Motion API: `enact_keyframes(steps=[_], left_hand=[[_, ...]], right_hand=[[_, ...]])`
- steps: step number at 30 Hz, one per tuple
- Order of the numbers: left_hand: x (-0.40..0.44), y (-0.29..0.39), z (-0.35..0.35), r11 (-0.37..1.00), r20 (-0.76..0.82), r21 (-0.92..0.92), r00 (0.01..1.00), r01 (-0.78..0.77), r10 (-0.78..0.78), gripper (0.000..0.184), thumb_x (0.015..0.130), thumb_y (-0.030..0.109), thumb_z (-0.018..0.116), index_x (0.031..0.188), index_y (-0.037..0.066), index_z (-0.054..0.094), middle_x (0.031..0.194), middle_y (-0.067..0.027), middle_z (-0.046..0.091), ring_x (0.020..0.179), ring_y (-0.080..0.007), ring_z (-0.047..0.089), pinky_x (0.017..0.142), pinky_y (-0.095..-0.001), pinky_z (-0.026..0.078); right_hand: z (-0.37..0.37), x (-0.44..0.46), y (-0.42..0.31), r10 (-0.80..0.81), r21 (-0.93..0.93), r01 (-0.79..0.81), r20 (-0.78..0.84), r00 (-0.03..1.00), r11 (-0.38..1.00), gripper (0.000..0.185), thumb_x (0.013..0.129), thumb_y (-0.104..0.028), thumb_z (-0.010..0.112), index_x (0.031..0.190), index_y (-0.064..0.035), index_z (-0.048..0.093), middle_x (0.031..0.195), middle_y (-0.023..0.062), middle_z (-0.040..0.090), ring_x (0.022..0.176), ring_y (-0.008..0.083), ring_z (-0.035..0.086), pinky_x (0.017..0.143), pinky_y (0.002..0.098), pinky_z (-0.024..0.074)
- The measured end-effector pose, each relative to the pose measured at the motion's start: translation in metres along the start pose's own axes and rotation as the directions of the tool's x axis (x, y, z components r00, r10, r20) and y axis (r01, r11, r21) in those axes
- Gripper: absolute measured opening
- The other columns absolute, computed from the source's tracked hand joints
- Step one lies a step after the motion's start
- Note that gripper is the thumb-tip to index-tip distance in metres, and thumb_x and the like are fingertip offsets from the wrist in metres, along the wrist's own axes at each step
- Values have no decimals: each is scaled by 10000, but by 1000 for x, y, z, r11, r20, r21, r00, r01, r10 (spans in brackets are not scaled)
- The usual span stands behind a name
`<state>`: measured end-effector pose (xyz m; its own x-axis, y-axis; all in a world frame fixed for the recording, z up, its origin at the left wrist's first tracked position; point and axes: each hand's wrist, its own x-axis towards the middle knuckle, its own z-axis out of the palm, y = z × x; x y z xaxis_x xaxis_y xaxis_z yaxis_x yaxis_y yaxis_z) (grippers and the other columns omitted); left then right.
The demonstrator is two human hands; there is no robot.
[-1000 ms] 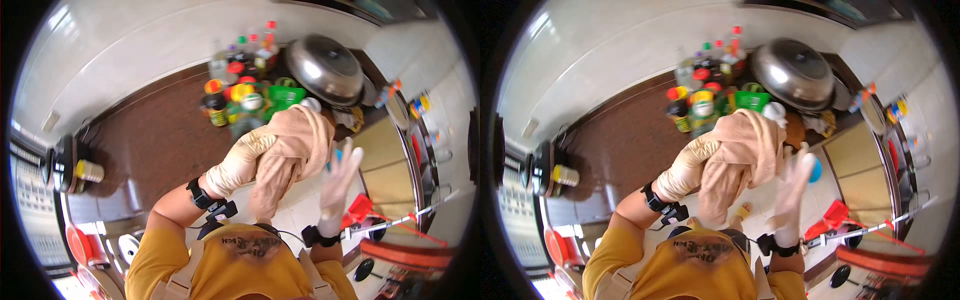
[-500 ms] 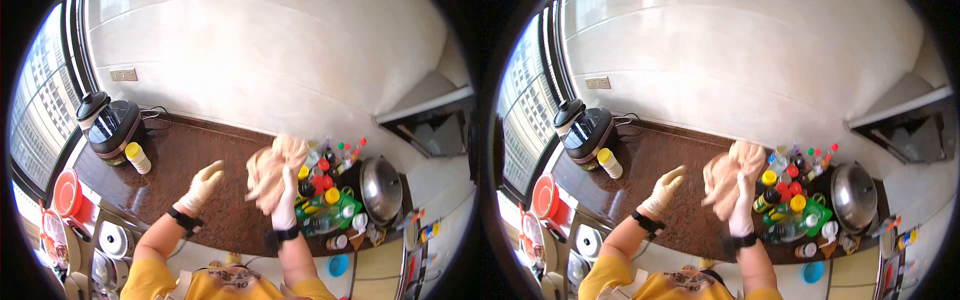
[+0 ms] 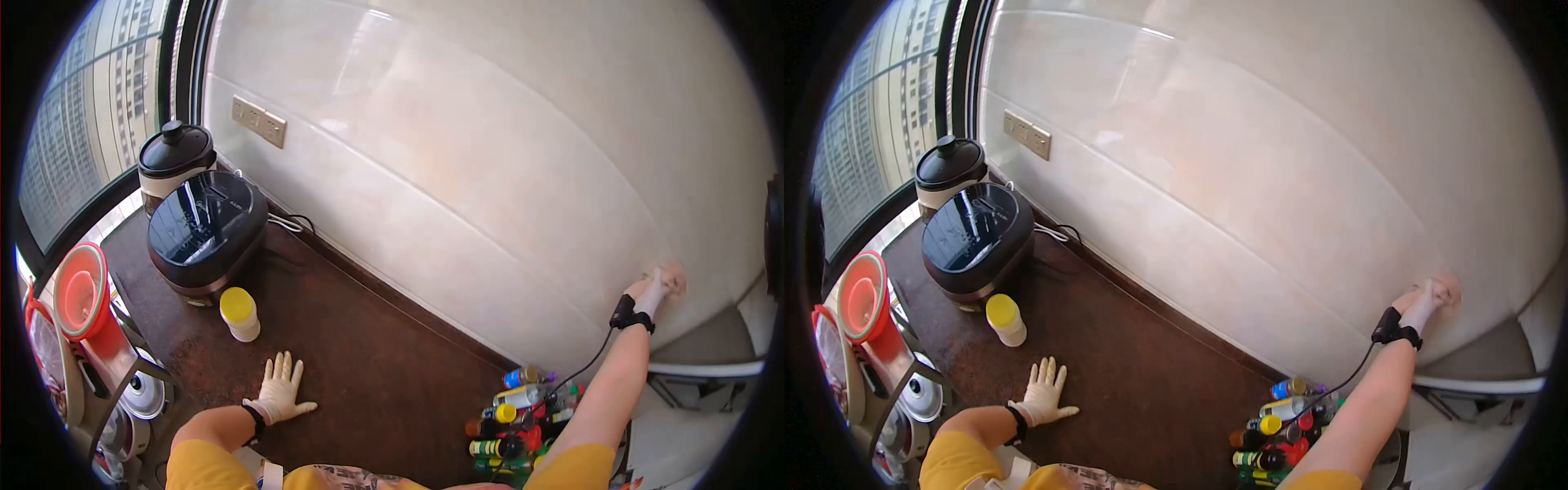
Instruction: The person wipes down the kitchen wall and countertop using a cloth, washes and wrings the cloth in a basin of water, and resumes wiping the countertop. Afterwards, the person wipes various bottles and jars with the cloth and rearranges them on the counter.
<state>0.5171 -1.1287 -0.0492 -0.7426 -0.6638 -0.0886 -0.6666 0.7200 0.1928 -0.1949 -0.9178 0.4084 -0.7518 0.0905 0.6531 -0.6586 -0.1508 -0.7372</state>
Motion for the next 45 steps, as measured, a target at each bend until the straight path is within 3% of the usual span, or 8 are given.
enact_keyframes(steps=[2,8,17,25,30,36,41,45], left_hand=[[2,-5,-2,1000,-6,-22,1000,-7,7,1119,834,800,456,1563,-9,200,1596,-330,152,1504,-468,91,1202,-585,70],[6,-16,0,996,16,-84,1000,-21,22,1126,810,800,491,1545,-17,249,1588,-336,170,1494,-483,114,1191,-604,89],[8,-20,7,990,144,-142,990,21,-1,1098,842,789,472,1580,35,170,1623,-297,85,1517,-449,41,1205,-575,46],[10,-17,8,993,120,-116,993,14,0,1097,836,788,480,1581,43,176,1625,-290,88,1517,-444,50,1205,-573,49],[10,-14,6,994,98,-110,995,15,-4,1098,823,782,501,1568,28,215,1614,-304,117,1510,-458,70,1202,-576,70],[14,-16,5,995,128,-91,992,28,-16,1086,828,767,506,1566,23,219,1609,-299,146,1502,-458,110,1202,-578,86],[10,-23,0,990,123,-141,992,13,4,1052,847,741,511,1557,14,239,1594,-297,195,1496,-457,138,1200,-575,128],[17,-26,0,976,124,-218,992,18,9,1044,846,735,525,1556,22,246,1595,-297,188,1496,-453,142,1206,-559,129]], right_hand=[[56,-3,-3,-164,-606,-147,-427,889,781,852,908,-419,665,1566,-81,242,1535,174,380,1381,305,418,1100,409,374],[273,-100,-161,-756,-638,533,-122,643,556,775,890,-446,667,1493,-116,308,1446,176,398,1272,361,442,1007,490,381],[631,-264,-274,-925,-147,985,354,138,90,445,855,-365,659,1230,-128,620,1087,140,672,970,343,596,806,500,445],[544,-443,-105,-636,524,811,725,-265,259,304,814,-84,640,1117,-52,632,1126,96,665,1074,259,585,949,396,448],[480,-247,-124,-604,26,956,780,163,291,257,861,-170,605,1082,-41,622,1066,119,653,978,263,620,863,387,494],[300,39,-237,-902,-803,576,125,414,153,523,945,-456,570,1244,-32,633,1255,184,651,1107,328,644,971,399,493],[398,-59,-264,-794,-548,697,95,601,462,467,949,-396,586,1289,-78,623,1284,197,628,1189,297,597,1009,408,475],[579,-281,-204,-855,-128,979,478,201,158,406,928,-261,607,1292,-82,613,1289,164,623,1204,263,589,1012,383,476]])
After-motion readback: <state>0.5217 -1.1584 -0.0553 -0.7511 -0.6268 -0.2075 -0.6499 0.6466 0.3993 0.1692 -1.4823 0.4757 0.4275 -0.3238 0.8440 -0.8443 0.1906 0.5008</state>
